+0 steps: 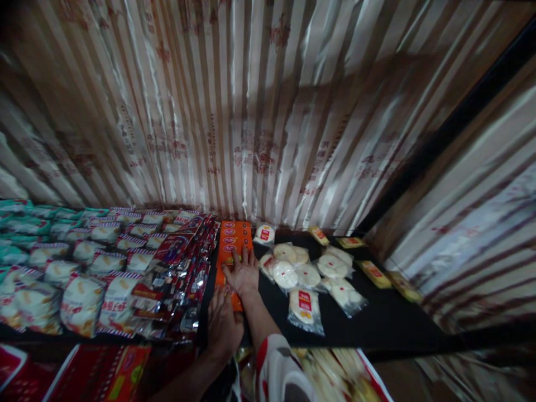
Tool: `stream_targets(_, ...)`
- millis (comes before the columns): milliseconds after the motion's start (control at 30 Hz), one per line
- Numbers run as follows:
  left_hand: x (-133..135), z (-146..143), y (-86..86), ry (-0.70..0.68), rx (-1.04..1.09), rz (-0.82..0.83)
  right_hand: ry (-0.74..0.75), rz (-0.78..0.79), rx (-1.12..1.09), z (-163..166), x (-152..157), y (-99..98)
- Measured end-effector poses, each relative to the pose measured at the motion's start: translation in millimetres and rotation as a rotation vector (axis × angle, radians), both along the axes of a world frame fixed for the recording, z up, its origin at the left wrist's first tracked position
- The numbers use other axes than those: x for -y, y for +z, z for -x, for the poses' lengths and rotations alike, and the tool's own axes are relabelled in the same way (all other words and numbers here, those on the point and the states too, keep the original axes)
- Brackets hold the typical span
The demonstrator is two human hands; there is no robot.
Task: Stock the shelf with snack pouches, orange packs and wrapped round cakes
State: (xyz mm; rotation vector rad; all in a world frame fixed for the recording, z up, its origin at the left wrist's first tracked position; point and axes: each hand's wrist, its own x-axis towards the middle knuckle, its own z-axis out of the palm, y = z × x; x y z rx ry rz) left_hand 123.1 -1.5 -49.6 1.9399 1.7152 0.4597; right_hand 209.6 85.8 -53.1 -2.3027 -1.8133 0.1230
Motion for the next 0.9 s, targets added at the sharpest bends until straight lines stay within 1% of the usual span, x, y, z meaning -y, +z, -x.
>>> stream_targets(167,1.2,-0.3,-2.5,-0.011,-0.092,-0.029,-0.004,0.002,0.012,2.3,-0.7,-0.5)
stream_targets(300,1.1,-0.6,-3.9,-0.011,-0.124,-0.044,-0.006,0.003,0.013,3.2,-0.9,-1.8)
stream_targets(467,3.0,-2.4,-3.4,-0.021,-0.110,-0.051,-0.006,0.023,0.014,3.7,-1.2,-2.1)
stream_targets(667,9.8,-2.4,-5.7,-0.042,-0.071,-0.107,-0.005,0.060,-0.019,1.8,-2.9,-1.0)
stream_targets(767,12.8,-1.0,-3.1,-0.057,-0.055,-0.108,-0.007,0.065,-0.049,-1.0,-3.6,0.5)
stream_targets(900,15.3,1.9,6.3,-0.090,-0.049,-0.081,0.011,0.063,-0.068,-5.2,-2.8,1.6)
